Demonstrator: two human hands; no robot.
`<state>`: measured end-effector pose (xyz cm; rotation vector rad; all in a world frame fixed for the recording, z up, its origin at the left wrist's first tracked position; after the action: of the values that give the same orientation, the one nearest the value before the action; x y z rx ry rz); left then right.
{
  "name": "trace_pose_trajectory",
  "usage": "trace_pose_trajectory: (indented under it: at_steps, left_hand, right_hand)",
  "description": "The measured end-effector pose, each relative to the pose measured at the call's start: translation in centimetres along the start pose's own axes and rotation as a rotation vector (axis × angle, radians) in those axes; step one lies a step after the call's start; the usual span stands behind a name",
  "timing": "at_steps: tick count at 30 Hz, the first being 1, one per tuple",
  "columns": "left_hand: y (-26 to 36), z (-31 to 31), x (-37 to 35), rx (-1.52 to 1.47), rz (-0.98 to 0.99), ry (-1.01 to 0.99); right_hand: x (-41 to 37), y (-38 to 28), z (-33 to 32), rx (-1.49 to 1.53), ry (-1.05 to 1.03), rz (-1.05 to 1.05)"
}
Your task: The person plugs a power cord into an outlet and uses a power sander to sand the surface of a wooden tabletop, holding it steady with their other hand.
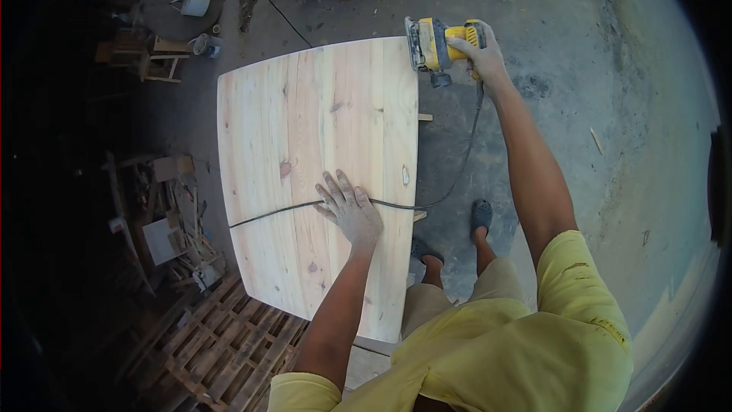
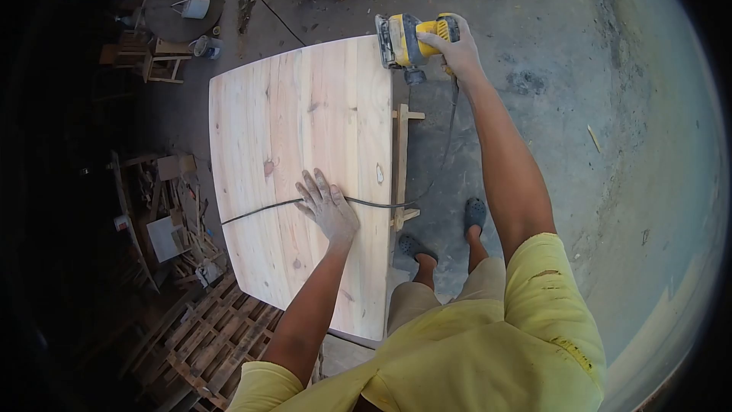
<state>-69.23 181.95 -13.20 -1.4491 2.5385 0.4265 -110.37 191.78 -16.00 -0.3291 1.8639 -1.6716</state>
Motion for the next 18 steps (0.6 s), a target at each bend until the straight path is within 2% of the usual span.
trace_pose_trajectory:
  at_steps: [3, 4, 6, 7, 9, 10, 12, 13, 15, 17, 18]
  left_hand:
    - [0.1, -0.1, 0.6, 0.012, -0.012, -0.05]
    - [0.3, -0.2, 0.7, 0.025, -0.005, -0.058]
    - [0.2, 0.0, 0.3, 0.039, -0.003, -0.081]
    - [0.2, 0.0, 0.3, 0.046, 0.004, -0.074]
    - [0.3, 0.0, 0.4, 0.05, 0.017, -0.071]
    - [0.3, 0.0, 0.3, 0.039, 0.017, -0.069]
    - [0.2, 0.0, 0.3, 0.026, 0.018, -0.065]
    - [0.2, 0.0, 0.3, 0.018, 0.028, -0.051]
    - [0.3, -0.1, 0.4, 0.012, 0.038, -0.035]
    - [0.3, -0.1, 0.3, 0.021, 0.016, -0.041]
    - [0.3, 0.0, 0.2, 0.027, 0.025, -0.044]
  right_hand:
    - [-0.5, 4.4, 0.9, 0.551, -0.149, 0.134]
    - [-0.7, 5.5, 1.1, 0.545, -0.166, 0.135]
    - [-2.4, 7.8, 1.8, 0.76, -0.22, 0.319]
    - [-3.9, 8.1, 1.9, 0.759, -0.217, 0.322]
    - [-7.5, 6.5, 1.9, 0.562, -0.11, 0.254]
    - [-8.9, 5.3, 2.5, 0.56, -0.107, 0.255]
    - [-10.5, 2.5, 2.1, 0.182, 0.055, 0.187]
    - [-10.0, 2.1, 1.8, 0.182, 0.056, 0.188]
    - [-6.7, -0.3, 1.2, -0.205, 0.099, -0.077]
    - [-2.6, -2.1, 0.6, -0.41, 0.161, -0.276]
    - [-1.5, -2.6, 0.2, -0.407, 0.171, -0.271]
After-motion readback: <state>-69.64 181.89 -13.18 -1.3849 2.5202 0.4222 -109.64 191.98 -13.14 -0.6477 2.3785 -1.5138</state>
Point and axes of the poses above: each hand's wrist, its own x-axis towards the middle knuckle, its own z-axis out of the palm, y = z × x, the point moved 5 cm from there along x, towards the middle knuckle, and after that the axes turned 11 degrees about -y, right-handed, at the moved point
